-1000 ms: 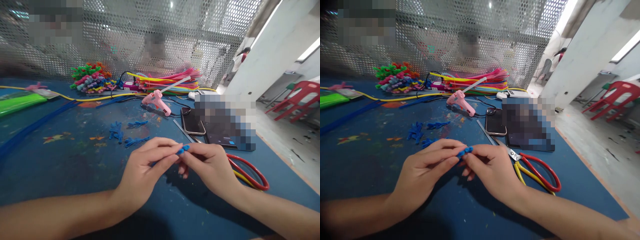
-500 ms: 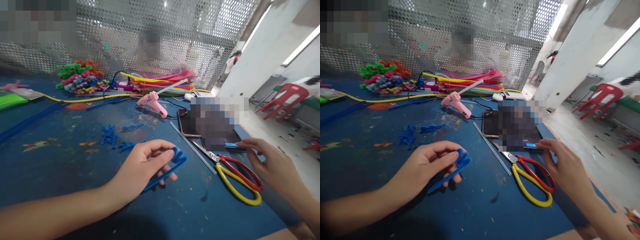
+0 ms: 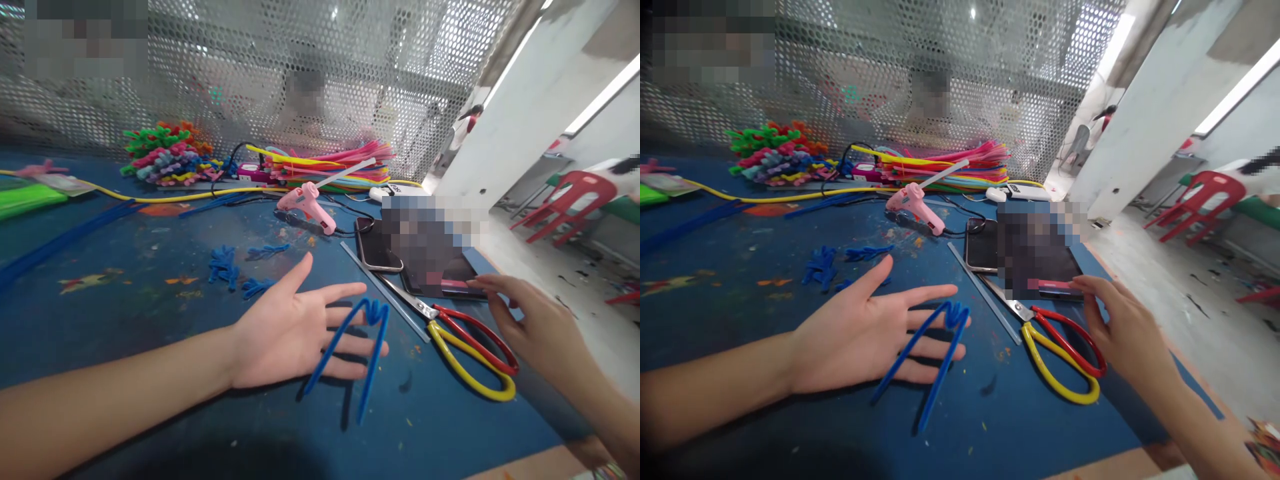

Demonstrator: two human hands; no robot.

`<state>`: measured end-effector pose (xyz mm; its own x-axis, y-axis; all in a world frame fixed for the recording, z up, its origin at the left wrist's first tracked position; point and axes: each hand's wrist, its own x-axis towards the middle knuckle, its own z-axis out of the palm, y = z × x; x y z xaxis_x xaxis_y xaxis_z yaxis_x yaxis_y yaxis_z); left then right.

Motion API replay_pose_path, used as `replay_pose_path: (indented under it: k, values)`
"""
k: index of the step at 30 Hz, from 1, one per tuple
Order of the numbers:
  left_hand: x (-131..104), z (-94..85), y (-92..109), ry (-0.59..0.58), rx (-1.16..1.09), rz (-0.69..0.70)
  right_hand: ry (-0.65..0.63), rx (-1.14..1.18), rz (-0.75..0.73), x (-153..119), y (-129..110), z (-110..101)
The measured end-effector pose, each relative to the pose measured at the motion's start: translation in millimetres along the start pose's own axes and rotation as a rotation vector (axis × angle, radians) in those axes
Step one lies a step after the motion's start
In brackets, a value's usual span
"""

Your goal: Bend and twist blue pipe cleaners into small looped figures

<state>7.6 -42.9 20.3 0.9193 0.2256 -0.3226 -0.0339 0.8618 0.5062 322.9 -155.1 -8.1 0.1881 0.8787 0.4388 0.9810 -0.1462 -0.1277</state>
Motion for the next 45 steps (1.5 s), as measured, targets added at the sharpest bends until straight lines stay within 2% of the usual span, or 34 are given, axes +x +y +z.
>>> replay_pose_path:
  k: [7,12,15,17,20,23,27,31,45]
  values:
    - [7.5,-20.8,7.8,-0.059,-0.079,0.03,0.003,0.016,-0.015,-2.6,-1.6,-0.3]
    - [10.2,-29.6,13.3,-0.126,-0.103,0.054,0.056,0.004,-0.168,13.1,-17.2,-3.7]
    - [10.4,-32.0,14.8,-0.147,-0.105,0.053,0.115,0.004,-0.245,42.6,-26.2,-6.0]
    - [10.1,-32.0,14.9,-0.143,-0.096,0.049,0.174,0.057,-0.214,70.6,-30.2,-4.6]
    - [9.0,-29.8,14.3,-0.116,-0.083,0.058,0.086,0.157,-0.161,112.2,-31.4,6.2]
    - [8.2,-27.2,13.6,-0.079,-0.072,0.066,0.022,0.218,-0.117,135.8,-24.8,24.4]
    - [8.7,-27.1,13.1,-0.024,-0.08,0.056,-0.058,0.205,-0.109,136.0,-9.1,44.8]
    - [9.0,-30.3,13.3,-0.02,-0.095,0.042,-0.121,0.172,-0.114,129.7,-1.1,50.1]
    - [8.9,-30.7,14.0,0.032,-0.079,0.055,-0.093,0.08,-0.126,126.4,-3.7,56.1]
